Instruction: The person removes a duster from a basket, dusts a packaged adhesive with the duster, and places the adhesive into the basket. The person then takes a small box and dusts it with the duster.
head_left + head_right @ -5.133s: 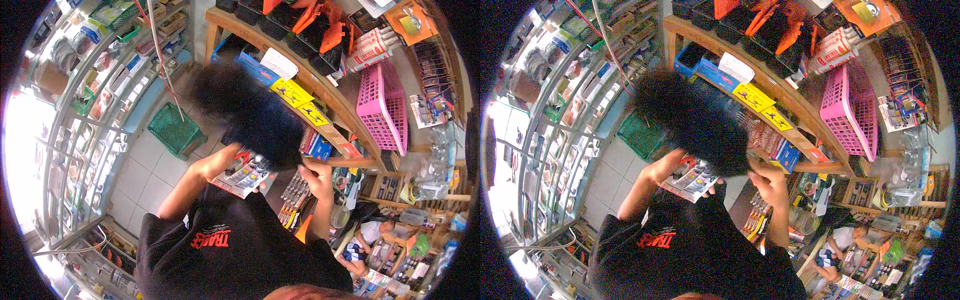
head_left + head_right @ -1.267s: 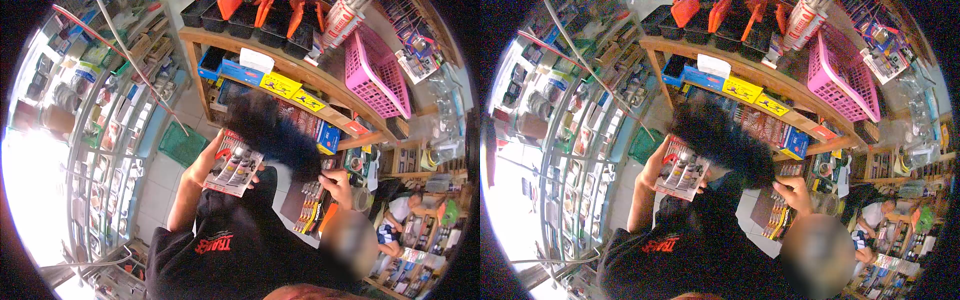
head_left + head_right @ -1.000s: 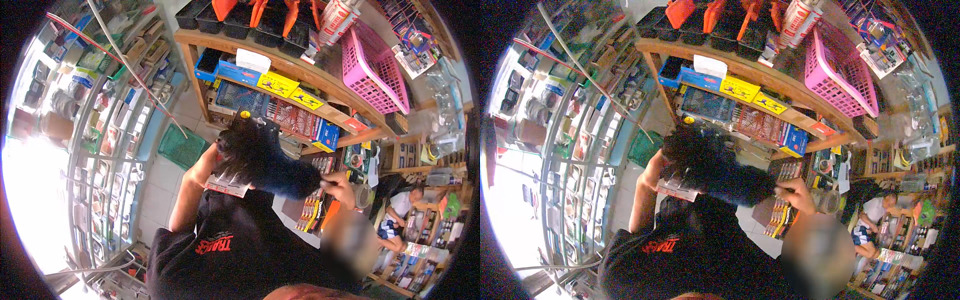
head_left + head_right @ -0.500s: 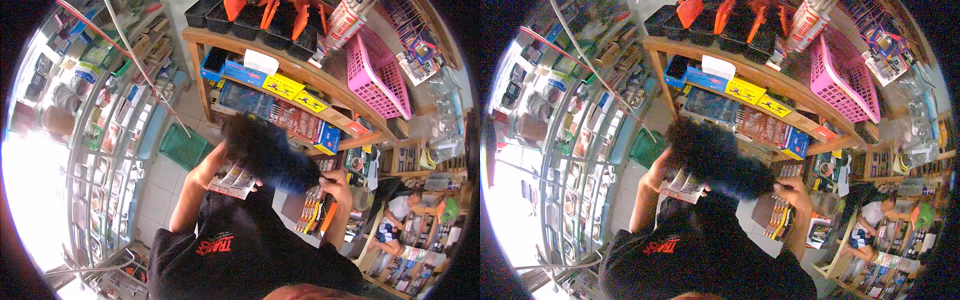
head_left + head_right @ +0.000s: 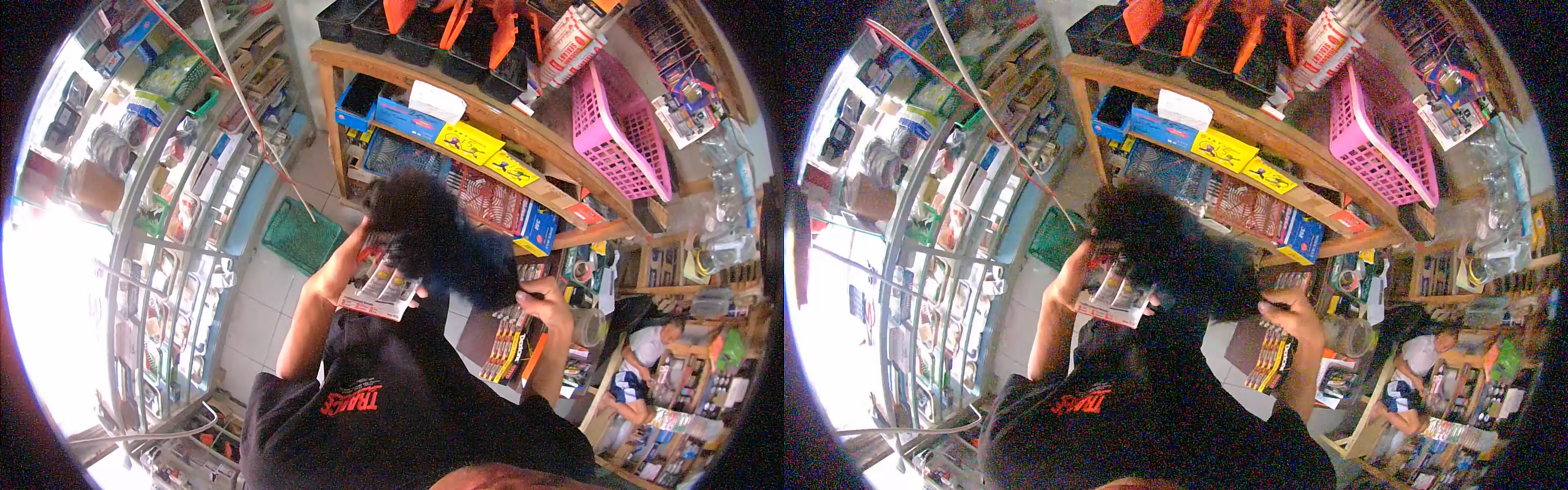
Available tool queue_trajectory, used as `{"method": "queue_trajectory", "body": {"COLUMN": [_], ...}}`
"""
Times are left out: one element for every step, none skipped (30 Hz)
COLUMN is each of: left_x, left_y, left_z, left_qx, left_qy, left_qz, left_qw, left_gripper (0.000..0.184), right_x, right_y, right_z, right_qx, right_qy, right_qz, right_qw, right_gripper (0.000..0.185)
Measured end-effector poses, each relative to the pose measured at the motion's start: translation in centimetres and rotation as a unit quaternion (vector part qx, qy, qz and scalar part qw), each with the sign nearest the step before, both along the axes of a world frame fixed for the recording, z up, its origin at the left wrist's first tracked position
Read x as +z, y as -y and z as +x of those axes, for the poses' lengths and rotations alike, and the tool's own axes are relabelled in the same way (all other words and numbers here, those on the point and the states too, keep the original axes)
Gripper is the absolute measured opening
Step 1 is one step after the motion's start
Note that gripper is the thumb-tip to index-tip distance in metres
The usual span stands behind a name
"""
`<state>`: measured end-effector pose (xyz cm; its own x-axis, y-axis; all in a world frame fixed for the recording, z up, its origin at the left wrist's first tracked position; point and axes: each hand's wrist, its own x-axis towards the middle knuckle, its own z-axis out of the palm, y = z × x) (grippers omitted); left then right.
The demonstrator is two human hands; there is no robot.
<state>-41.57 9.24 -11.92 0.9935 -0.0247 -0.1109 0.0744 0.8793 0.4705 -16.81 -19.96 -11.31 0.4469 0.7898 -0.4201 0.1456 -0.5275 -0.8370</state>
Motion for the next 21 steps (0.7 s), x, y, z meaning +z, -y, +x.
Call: {"method": "queue_trajectory", "body": {"left_x": [-1.5,-2.7,-3.4,2.0,0.0,-0.2,-0.3,-0.2,-0.1,-0.1,-0.1,-0.1,-0.1,-0.1,-0.5,-0.4,-0.4,-0.7,-0.9,-1.2,-1.0], "left_y": [-0.5,-0.5,-0.3,0.5,-0.3,-0.5,-0.6,-0.6,-0.7,-0.8,-1.0,-1.1,-1.0,-1.0,-1.0,-1.1,-1.2,-1.1,-1.1,-1.1,-1.2], "left_z": [0.3,0.6,1.0,1.2,1.0,1.3,1.4,1.1,0.9,0.9,0.9,0.9,0.8,0.8,1.0,0.9,0.7,0.5,0.3,0.0,-0.2], "left_qx": [-0.092,0.023,0.137,0.15,0.01,-0.002,-0.014,0.044,0.102,0.099,0.097,0.099,0.102,0.104,0.178,0.095,0.077,0.082,0.089,0.092,0.033], "left_qy": [0.102,-0.026,-0.152,-0.193,0.033,0.073,0.112,0.058,0.004,0.012,0.021,0.011,0.002,-0.008,-0.077,0.04,0.064,0.056,0.042,0.031,0.007], "left_qz": [-0.129,-0.153,-0.171,0.04,-0.046,-0.096,-0.145,-0.18,-0.213,-0.218,-0.223,-0.212,-0.201,-0.191,-0.048,-0.192,-0.193,-0.156,-0.116,-0.065,-0.078], "left_qw": [0.982,0.988,0.964,0.969,0.998,0.993,0.983,0.981,0.972,0.971,0.97,0.972,0.974,0.976,0.98,0.976,0.976,0.983,0.988,0.993,0.996], "left_gripper": [0.065,0.066,0.068,0.073,0.072,0.068,0.064,0.062,0.059,0.058,0.057,0.058,0.06,0.061,0.064,0.065,0.066,0.067,0.068,0.069,0.071], "right_x": [-0.1,-0.2,-0.2,0.4,0.4,0.3,0.3,-0.1,-0.7,-1.2,-1.6,-1.6,-1.3,-0.8,-0.4,-0.7,-0.6,-0.4,-0.2,-1.2,-1.1], "right_y": [0.0,0.0,0.1,-0.5,-0.8,-0.8,-0.8,-0.7,-0.3,0.0,0.3,0.0,-0.1,-0.1,-0.2,-0.4,-0.8,-1.2,-1.5,-1.4,-1.7], "right_z": [0.2,0.5,0.6,0.1,-0.4,-0.8,-1.0,-0.8,-0.4,-0.2,0.0,-0.2,-0.3,-0.4,-0.7,-1.5,-1.5,-1.5,-1.4,-1.0,-1.0], "right_qx": [0.065,0.129,0.191,0.224,0.171,0.117,0.063,0.084,0.093,0.103,0.114,0.117,0.063,0.008,-0.048,-0.142,-0.108,-0.073,-0.038,-0.001,-0.032], "right_qy": [0.006,0.011,0.016,0.041,0.037,0.032,0.027,0.036,0.031,0.027,0.023,0.067,0.037,0.006,-0.025,-0.061,-0.036,-0.011,0.015,0.051,0.049], "right_qz": [-0.001,-0.001,-0.001,0.036,0.022,0.008,-0.006,0.011,0.017,0.024,0.031,0.095,0.073,0.049,0.025,0.056,0.041,0.027,0.012,0.053,0.05], "right_qw": [0.998,0.992,0.982,0.973,0.984,0.993,0.998,0.996,0.995,0.994,0.993,0.986,0.995,0.999,0.998,0.986,0.993,0.997,0.999,0.997,0.997], "right_gripper": [0.027,0.026,0.025,0.025,0.025,0.025,0.025,0.025,0.025,0.025,0.025,0.021,0.021,0.02,0.019,0.017,0.018,0.018,0.018,0.017,0.018]}}
